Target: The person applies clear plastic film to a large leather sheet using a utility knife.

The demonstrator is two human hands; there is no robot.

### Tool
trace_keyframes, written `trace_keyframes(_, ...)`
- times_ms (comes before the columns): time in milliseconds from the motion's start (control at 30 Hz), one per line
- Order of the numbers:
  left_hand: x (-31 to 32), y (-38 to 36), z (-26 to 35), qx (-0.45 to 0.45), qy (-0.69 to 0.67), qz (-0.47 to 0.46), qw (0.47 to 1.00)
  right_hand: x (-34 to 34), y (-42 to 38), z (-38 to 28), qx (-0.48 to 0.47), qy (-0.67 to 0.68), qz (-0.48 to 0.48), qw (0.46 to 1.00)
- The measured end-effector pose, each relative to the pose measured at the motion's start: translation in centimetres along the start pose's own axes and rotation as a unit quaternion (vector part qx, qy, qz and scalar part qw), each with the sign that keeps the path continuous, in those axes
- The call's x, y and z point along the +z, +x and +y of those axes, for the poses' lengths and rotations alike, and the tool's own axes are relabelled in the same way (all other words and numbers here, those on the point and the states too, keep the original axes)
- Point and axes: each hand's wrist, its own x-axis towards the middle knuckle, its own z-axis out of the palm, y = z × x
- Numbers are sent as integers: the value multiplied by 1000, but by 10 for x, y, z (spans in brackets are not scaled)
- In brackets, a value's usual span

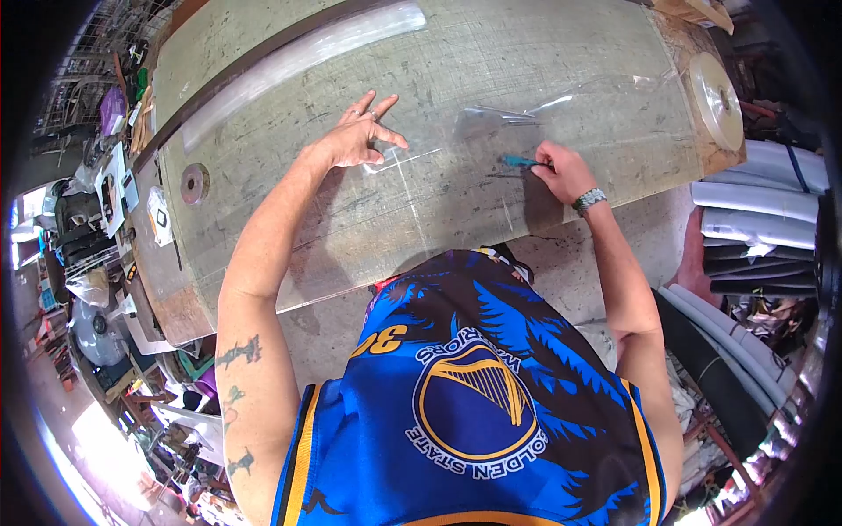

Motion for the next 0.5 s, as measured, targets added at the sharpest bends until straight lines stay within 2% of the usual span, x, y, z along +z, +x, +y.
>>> trace_keyframes(67,1,-1,-2,3,-3,-1,1000,-5,-4,-41,34,213,-5,976)
trace_keyframes(133,-2,0,-2,9,-5,0,1000,4,-13,-85,14,288,21,957)
trace_keyframes(233,-4,-2,-5,32,5,1,999,47,-12,-102,44,428,4,903)
trace_keyframes(333,-6,-1,-7,42,19,-4,999,91,-15,-121,54,413,65,907)
trace_keyframes(367,-5,0,-8,43,21,-3,999,97,-15,-126,44,321,112,940)
trace_keyframes(467,-2,0,-14,54,13,5,998,89,-25,-137,191,243,9,951)
trace_keyframes(500,-2,0,-16,59,8,6,998,95,-25,-144,183,261,23,947)
